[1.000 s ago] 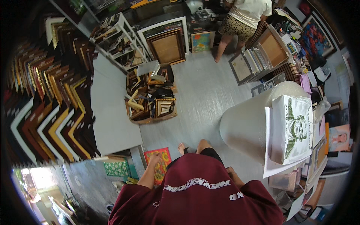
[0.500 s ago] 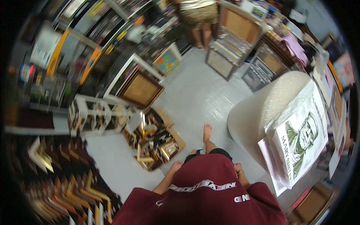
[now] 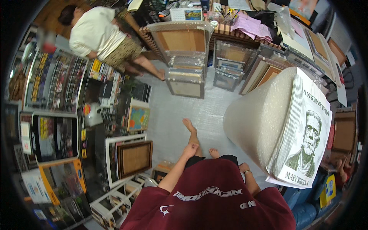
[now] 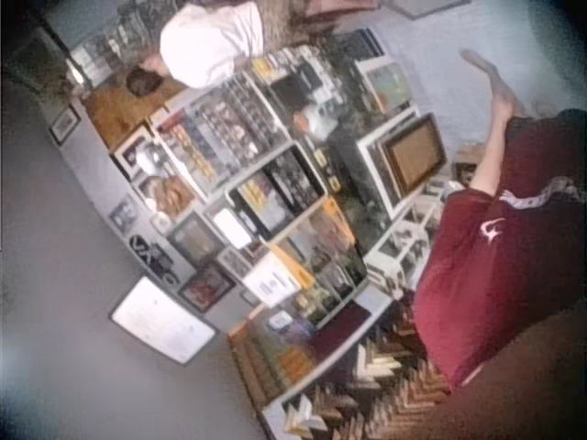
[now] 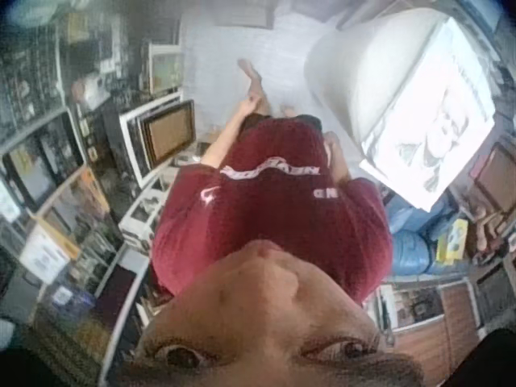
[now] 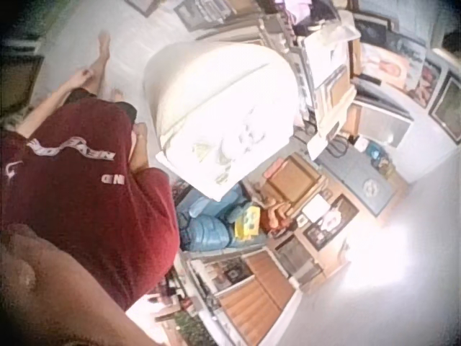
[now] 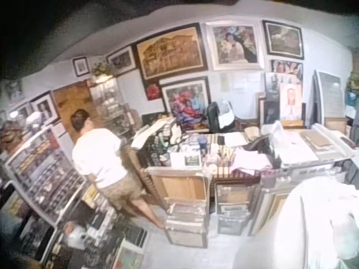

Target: The person measures a poster with a tape measure and writes down the dimensions on a notepad. They then handle several posters, place them into a paper bag, and pick up a roll of bubble wrap.

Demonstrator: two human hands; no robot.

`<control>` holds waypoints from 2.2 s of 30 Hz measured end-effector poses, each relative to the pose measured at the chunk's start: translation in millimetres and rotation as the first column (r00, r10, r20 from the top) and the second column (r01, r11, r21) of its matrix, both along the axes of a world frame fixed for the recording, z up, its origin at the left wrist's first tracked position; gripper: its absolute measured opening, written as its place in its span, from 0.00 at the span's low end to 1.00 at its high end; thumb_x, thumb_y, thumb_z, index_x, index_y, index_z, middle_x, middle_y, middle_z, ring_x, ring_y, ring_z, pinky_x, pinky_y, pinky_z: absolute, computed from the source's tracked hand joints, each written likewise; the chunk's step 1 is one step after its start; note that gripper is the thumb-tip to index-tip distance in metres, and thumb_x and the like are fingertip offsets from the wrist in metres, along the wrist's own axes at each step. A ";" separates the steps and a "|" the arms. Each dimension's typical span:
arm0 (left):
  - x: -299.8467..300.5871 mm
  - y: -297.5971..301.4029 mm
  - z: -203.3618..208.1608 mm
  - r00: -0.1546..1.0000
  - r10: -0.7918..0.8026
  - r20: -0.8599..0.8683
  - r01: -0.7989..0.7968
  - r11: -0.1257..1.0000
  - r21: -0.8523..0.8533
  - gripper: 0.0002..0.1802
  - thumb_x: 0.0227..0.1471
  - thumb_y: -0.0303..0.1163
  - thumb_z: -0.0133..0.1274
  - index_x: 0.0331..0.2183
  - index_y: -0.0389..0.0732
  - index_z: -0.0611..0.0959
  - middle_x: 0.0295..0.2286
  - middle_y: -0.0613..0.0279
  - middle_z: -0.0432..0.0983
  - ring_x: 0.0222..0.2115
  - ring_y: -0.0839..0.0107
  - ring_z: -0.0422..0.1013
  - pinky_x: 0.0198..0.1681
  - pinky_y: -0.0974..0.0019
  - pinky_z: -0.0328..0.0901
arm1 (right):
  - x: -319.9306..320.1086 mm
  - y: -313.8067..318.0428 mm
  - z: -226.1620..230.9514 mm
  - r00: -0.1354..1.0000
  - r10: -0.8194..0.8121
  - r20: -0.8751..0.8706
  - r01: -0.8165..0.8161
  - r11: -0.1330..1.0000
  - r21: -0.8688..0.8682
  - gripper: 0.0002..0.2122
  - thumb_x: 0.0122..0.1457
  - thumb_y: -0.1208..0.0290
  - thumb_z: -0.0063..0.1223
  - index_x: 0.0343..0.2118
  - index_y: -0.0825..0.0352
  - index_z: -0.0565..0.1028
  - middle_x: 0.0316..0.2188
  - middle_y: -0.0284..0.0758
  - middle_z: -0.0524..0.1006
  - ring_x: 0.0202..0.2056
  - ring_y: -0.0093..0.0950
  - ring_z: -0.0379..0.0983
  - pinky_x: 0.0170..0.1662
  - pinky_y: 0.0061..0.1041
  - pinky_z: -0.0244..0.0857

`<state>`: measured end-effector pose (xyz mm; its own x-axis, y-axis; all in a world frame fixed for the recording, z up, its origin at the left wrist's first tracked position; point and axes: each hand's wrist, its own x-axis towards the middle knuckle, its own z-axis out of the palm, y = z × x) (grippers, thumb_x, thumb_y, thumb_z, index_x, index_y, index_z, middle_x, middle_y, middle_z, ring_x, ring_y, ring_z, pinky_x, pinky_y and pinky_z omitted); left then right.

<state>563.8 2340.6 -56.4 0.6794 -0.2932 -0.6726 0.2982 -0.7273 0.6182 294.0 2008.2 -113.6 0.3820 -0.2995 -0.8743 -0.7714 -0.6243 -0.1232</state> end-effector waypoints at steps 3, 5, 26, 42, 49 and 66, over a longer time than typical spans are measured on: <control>60.4 -41.8 -33.2 0.967 -0.253 -0.024 0.248 0.960 -0.132 0.19 0.58 0.44 0.52 0.40 0.38 0.81 0.37 0.50 0.81 0.40 0.56 0.77 0.45 0.57 0.69 | 43.5 24.6 28.1 0.989 -0.145 -0.014 0.144 0.987 -0.067 0.23 0.56 0.52 0.54 0.33 0.74 0.81 0.39 0.57 0.78 0.45 0.53 0.75 0.51 0.42 0.68; 91.7 -84.8 -4.6 0.919 -0.384 -0.089 0.358 0.908 -0.215 0.18 0.58 0.45 0.51 0.40 0.40 0.81 0.39 0.50 0.81 0.42 0.56 0.76 0.45 0.56 0.69 | 39.6 22.2 8.2 0.989 -0.145 -0.025 0.141 0.982 -0.128 0.24 0.56 0.51 0.54 0.33 0.74 0.81 0.38 0.57 0.78 0.45 0.53 0.74 0.51 0.42 0.68; 395.0 -96.1 84.2 0.638 -0.749 -0.180 0.713 0.662 -0.230 0.23 0.60 0.45 0.49 0.33 0.33 0.84 0.29 0.39 0.78 0.34 0.47 0.75 0.42 0.51 0.67 | 354.2 36.9 42.0 0.230 -0.973 0.023 0.883 0.219 0.414 0.15 0.61 0.59 0.56 0.21 0.58 0.67 0.16 0.22 0.61 0.15 0.17 0.54 0.17 0.23 0.48; 382.0 -292.7 8.1 0.234 -0.964 -0.130 0.960 0.250 -0.129 0.20 0.50 0.36 0.56 0.45 0.41 0.79 0.37 0.53 0.81 0.38 0.52 0.78 0.41 0.51 0.71 | 500.6 -88.7 44.1 0.960 -0.279 0.028 0.205 0.768 0.607 0.19 0.60 0.57 0.53 0.28 0.73 0.79 0.27 0.50 0.80 0.29 0.34 0.74 0.39 0.39 0.68; 381.8 -304.1 -6.9 0.151 -0.975 -0.164 0.976 0.174 -0.135 0.11 0.45 0.41 0.61 0.31 0.47 0.88 0.30 0.57 0.83 0.35 0.57 0.79 0.40 0.53 0.71 | 520.2 -113.7 51.7 0.983 -0.182 -0.035 0.163 0.760 0.629 0.20 0.61 0.58 0.48 0.28 0.75 0.78 0.30 0.53 0.79 0.31 0.47 0.76 0.39 0.42 0.67; 380.8 -318.8 -15.1 0.453 -0.879 -0.146 0.845 0.476 -0.244 0.10 0.44 0.41 0.60 0.28 0.47 0.86 0.28 0.59 0.82 0.32 0.57 0.78 0.37 0.53 0.70 | 867.0 -319.9 317.0 0.432 0.235 0.871 0.081 0.952 -0.297 0.09 0.61 0.73 0.52 0.41 0.71 0.74 0.35 0.44 0.77 0.41 0.39 0.75 0.45 0.32 0.67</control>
